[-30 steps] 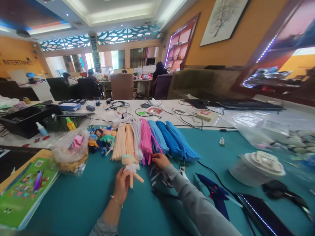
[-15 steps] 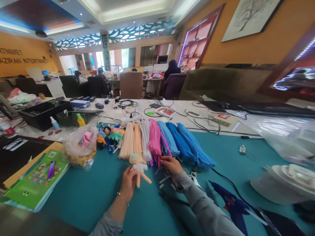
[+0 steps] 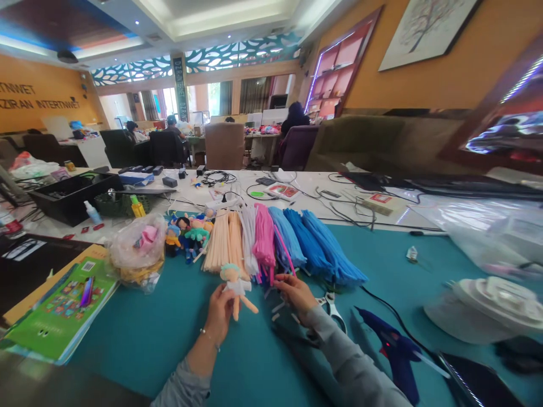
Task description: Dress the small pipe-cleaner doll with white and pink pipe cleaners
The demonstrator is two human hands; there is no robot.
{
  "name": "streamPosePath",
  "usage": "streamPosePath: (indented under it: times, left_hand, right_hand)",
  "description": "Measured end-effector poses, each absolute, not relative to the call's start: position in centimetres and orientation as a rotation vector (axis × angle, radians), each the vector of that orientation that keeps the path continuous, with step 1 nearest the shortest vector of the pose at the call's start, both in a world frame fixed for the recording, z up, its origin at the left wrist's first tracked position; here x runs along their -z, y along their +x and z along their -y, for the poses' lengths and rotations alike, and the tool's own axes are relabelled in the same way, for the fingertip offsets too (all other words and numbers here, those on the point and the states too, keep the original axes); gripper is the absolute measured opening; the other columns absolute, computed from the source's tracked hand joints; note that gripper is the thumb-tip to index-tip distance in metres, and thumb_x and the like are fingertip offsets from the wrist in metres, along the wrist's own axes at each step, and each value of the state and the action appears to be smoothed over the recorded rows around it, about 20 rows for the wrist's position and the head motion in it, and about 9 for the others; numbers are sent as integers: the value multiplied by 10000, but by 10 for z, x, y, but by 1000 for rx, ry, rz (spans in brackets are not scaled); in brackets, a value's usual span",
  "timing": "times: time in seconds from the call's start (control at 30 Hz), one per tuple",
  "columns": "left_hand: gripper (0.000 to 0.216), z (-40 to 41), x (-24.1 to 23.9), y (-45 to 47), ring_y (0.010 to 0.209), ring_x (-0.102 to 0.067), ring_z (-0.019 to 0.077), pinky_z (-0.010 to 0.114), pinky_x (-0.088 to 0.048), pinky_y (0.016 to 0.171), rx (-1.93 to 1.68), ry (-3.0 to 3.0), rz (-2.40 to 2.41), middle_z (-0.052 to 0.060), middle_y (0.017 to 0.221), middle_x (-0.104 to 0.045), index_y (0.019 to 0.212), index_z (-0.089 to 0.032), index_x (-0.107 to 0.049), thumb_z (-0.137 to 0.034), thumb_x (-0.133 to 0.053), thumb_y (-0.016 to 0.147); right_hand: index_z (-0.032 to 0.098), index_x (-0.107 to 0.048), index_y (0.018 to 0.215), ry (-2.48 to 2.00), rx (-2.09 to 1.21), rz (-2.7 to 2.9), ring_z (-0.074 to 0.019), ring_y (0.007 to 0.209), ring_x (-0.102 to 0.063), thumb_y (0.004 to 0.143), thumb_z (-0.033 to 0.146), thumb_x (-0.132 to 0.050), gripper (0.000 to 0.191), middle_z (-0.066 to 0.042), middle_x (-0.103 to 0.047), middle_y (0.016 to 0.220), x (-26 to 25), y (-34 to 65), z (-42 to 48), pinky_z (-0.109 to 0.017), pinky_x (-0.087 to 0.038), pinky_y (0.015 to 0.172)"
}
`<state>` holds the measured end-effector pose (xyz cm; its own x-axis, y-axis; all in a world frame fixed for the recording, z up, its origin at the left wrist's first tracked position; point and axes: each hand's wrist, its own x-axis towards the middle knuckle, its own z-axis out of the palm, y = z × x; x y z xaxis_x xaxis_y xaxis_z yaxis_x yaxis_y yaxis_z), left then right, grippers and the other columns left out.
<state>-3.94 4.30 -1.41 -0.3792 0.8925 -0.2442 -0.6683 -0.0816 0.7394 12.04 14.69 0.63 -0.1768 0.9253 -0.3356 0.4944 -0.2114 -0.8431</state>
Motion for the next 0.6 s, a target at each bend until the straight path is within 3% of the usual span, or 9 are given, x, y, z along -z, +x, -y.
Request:
streamPosePath:
  times: [0.37, 0.6]
  left_hand:
    - [220, -40, 13, -39, 487, -491, 97, 238, -382, 509, -1711, 322, -963, -18, 575, -591, 702, -131, -613, -245, -688, 530]
    - [224, -39, 14, -39, 499, -520, 107, 235, -383, 496, -1706, 317, -985, -15, 585, -601, 707, -134, -615, -253, -696, 536]
  right_hand:
    - [168, -548, 1132, -1844, -899, 2001, -193, 945, -596, 893, 288, -532, 269, -71, -582, 1132, -23, 120, -154, -395, -508, 797]
    - [180, -559, 1119, -1882, -675, 2151, -196, 970, -589, 893, 288, -532, 252, -69, -578, 1146, -30, 106, -169, -393, -501, 813]
